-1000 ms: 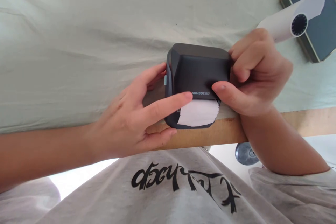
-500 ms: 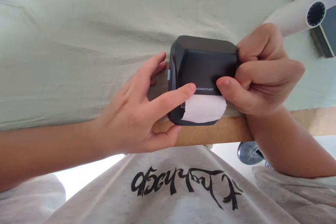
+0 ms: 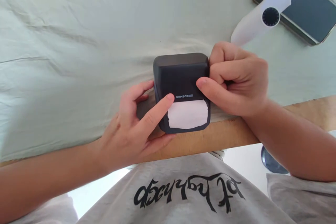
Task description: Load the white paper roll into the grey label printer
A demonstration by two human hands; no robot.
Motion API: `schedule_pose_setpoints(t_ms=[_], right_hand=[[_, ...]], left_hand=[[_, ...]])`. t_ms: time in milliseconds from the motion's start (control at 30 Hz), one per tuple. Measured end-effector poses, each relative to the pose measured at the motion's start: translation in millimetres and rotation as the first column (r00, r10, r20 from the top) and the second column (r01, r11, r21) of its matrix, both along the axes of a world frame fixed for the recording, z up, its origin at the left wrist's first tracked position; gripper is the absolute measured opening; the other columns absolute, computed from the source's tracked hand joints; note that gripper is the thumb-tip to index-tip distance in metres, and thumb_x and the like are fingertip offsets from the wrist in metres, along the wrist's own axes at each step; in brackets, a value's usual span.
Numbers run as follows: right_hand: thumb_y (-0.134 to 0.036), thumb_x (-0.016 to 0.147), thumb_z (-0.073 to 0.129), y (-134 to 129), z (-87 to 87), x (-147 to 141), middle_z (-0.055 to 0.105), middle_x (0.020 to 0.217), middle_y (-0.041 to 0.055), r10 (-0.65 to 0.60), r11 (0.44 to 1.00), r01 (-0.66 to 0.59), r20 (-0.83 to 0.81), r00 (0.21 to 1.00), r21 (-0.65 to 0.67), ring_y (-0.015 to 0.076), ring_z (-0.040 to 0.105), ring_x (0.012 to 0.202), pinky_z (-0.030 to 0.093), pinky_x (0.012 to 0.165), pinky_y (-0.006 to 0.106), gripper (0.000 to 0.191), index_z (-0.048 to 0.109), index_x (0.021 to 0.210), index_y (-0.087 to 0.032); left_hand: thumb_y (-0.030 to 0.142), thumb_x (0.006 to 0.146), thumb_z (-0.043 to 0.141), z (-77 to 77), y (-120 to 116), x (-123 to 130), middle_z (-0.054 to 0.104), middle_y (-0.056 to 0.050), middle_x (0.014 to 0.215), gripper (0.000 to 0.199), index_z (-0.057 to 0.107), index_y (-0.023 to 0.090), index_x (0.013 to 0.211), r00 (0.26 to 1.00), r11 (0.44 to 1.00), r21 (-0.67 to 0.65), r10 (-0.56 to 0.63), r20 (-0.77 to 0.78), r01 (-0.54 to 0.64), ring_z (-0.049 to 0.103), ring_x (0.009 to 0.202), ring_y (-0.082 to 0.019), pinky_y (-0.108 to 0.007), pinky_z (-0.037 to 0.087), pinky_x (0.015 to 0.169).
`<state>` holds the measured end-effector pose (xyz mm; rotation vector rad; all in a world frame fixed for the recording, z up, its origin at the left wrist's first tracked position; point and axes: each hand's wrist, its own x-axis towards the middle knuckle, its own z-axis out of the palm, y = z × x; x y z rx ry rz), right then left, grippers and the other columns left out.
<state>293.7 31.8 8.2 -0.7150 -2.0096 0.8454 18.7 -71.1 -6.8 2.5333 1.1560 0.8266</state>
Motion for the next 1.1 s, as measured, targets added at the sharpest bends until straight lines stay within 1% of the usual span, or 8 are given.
schedule_pose_setpoints(t_ms=[167, 267, 467, 600, 767, 900, 1000, 1100], right_hand=[[-0.016, 0.097, 0.069, -1, 2.7, -1, 0.037, 0.062, -0.0010, -0.031, 0.999, 0.031, 0.055, 0.998, -0.014, 0.0093, 0.037, 0.059, 0.038, 0.053, 0.028, 0.053, 0.031, 0.060, -0.019], [-0.017, 0.097, 0.069, -2, 2.4, 0, 0.036, 0.062, -0.0005, -0.021, 0.998, 0.025, 0.063, 0.998, -0.061, 0.0095, 0.040, 0.061, 0.037, 0.054, 0.029, 0.053, 0.032, 0.059, -0.019], [-0.028, 0.112, 0.062, -8, 2.0, -4, 0.024, 0.061, -0.0006, -0.038, 0.983, 0.020, -0.096, 0.995, -0.182, 0.0114, 0.024, 0.064, 0.032, 0.060, 0.033, 0.059, 0.033, 0.062, -0.019], [-0.046, 0.117, 0.061, -8, 6.3, -2, 0.025, 0.058, 0.0003, -0.019, 0.970, 0.002, -0.065, 0.998, -0.241, 0.0119, 0.023, 0.064, 0.031, 0.060, 0.035, 0.070, 0.034, 0.058, -0.019], [-0.050, 0.118, 0.059, -5, 9.5, 1, 0.026, 0.058, 0.0008, 0.036, 0.964, -0.039, -0.016, 0.999, -0.262, 0.0119, 0.023, 0.063, 0.033, 0.059, 0.034, 0.072, 0.036, 0.057, -0.018], [-0.039, 0.115, 0.069, 1, 7.8, 10, 0.031, 0.067, -0.0010, 0.107, 0.967, -0.118, -0.059, 0.992, -0.224, 0.0079, 0.025, 0.062, 0.032, 0.056, 0.030, 0.063, 0.042, 0.063, -0.015], [-0.027, 0.111, 0.075, 12, 7.3, 22, 0.038, 0.075, -0.0032, 0.250, 0.950, -0.240, 0.025, 0.968, -0.199, 0.0038, 0.031, 0.062, 0.035, 0.056, 0.027, 0.050, 0.045, 0.072, -0.015], [-0.035, 0.105, 0.084, 24, 6.9, 30, 0.045, 0.078, -0.0047, 0.329, 0.921, -0.307, 0.054, 0.943, -0.241, 0.0044, 0.043, 0.066, 0.037, 0.053, 0.024, 0.050, 0.042, 0.084, -0.019]], left_hand=[[0.050, 0.110, 0.079, 3.9, -3, 1, 0.054, -0.023, 0.177, 0.095, 0.030, 0.029, 0.189, 0.999, 0.999, -0.011, 0.030, -0.031, -0.030, 0.069, 0.152, -0.042, -0.056, 0.073, 0.113], [0.053, 0.110, 0.080, 8.8, -5, 2, 0.063, -0.027, 0.171, 0.100, 0.029, 0.024, 0.190, 0.997, 0.998, 0.022, 0.059, -0.043, -0.059, 0.073, 0.151, -0.044, -0.055, 0.072, 0.115], [0.053, 0.118, 0.070, 21.2, -7, 4, 0.084, -0.021, 0.146, 0.098, 0.018, 0.014, 0.191, 0.983, 0.990, -0.022, 0.139, -0.116, -0.143, 0.087, 0.131, -0.033, -0.044, 0.074, 0.114], [0.048, 0.113, 0.078, 17.2, -5, 4, 0.085, -0.014, 0.145, 0.102, 0.021, 0.018, 0.192, 0.980, 0.988, 0.007, 0.156, -0.123, -0.156, 0.090, 0.123, -0.030, -0.040, 0.076, 0.109], [0.062, 0.113, 0.068, 16.1, -4, 8, 0.091, -0.003, 0.133, 0.091, 0.030, 0.031, 0.190, 0.979, 0.981, -0.022, 0.190, -0.078, -0.192, 0.092, 0.099, -0.027, -0.038, 0.079, 0.093], [0.055, 0.114, 0.072, 18.0, -6, 8, 0.087, -0.009, 0.143, 0.091, 0.029, 0.026, 0.189, 0.976, 0.984, -0.026, 0.174, -0.129, -0.179, 0.091, 0.116, -0.028, -0.038, 0.075, 0.108], [0.075, 0.115, 0.059, 8.4, -5, 4, 0.079, -0.019, 0.154, 0.093, 0.033, 0.021, 0.186, 0.989, 0.990, 0.009, 0.141, -0.052, -0.141, 0.085, 0.132, -0.035, -0.046, 0.075, 0.108], [0.083, 0.112, 0.053, -1.1, -2, 0, 0.069, -0.029, 0.157, 0.103, 0.033, 0.011, 0.182, 0.998, 0.998, 0.029, 0.063, -0.008, -0.062, 0.075, 0.145, -0.041, -0.050, 0.073, 0.108]])
